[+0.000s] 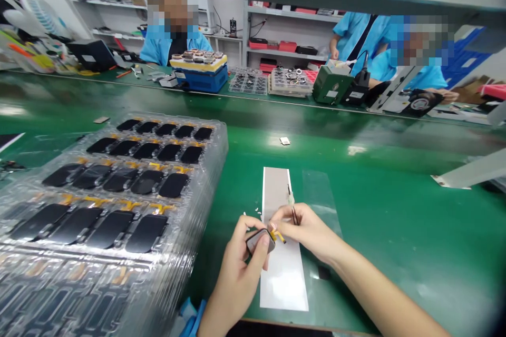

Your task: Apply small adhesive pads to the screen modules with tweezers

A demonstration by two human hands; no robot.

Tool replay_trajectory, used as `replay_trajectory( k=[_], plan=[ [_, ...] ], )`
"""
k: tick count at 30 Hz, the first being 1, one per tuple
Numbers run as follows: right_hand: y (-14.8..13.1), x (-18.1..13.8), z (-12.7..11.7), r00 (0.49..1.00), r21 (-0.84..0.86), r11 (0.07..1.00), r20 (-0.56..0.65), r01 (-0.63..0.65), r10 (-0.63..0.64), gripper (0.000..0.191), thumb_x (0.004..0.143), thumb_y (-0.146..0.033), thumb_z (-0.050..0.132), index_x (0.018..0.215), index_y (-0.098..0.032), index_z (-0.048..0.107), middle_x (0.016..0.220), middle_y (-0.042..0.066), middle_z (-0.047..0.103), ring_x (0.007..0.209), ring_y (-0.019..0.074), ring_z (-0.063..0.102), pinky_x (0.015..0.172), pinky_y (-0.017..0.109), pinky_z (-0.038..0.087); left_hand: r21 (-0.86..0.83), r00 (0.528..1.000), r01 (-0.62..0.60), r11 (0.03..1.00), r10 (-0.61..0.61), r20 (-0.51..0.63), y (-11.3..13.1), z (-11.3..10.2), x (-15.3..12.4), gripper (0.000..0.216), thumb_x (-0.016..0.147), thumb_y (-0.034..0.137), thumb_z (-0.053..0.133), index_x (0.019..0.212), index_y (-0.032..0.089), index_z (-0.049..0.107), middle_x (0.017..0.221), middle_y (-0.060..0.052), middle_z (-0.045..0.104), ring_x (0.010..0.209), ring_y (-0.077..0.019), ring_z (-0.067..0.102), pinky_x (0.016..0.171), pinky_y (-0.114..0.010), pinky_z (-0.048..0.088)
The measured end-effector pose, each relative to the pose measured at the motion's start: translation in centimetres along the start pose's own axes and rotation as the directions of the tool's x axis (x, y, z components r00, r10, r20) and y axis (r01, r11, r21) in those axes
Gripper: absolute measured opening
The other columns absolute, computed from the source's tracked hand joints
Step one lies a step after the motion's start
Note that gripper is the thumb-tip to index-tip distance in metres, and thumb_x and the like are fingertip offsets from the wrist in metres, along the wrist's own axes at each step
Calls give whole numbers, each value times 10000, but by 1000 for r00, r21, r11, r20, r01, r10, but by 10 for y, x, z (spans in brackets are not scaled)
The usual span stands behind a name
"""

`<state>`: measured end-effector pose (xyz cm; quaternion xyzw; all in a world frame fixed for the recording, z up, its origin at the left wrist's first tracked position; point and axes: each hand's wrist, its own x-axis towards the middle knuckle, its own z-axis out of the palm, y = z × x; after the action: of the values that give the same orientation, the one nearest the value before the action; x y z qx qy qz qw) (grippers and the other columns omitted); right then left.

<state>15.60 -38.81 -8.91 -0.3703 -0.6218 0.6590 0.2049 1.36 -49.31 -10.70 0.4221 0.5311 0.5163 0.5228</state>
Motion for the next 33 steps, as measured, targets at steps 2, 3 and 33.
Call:
replay_trajectory(
  k=[2,3,33],
  plan=[
    [0,-8,1,999,145,988,16,-45,44,399,734,-546,773,687,-157,695,656,14,672,628,124,588,642,256,472,4,999,10,1000,-10,-36,-1,1,1,238,996,462,484,985,228,444,651,54,518,558,-109,478,516,-204,339],
    [0,-11,2,998,214,974,21,-69,66,384,712,-529,802,695,-158,706,667,16,685,639,127,599,649,258,473,10,999,6,1000,-6,-36,-1,1,2,243,998,466,479,976,227,440,650,53,520,549,-105,472,507,-203,333],
    [-1,-25,8,986,15,997,-147,76,-73,239,782,-370,668,700,-145,667,456,-127,208,435,53,151,441,247,133,56,998,42,998,-45,42,-6,6,-2,221,1052,456,359,1017,239,386,670,70,420,599,-104,392,570,-223,327]
  ],
)
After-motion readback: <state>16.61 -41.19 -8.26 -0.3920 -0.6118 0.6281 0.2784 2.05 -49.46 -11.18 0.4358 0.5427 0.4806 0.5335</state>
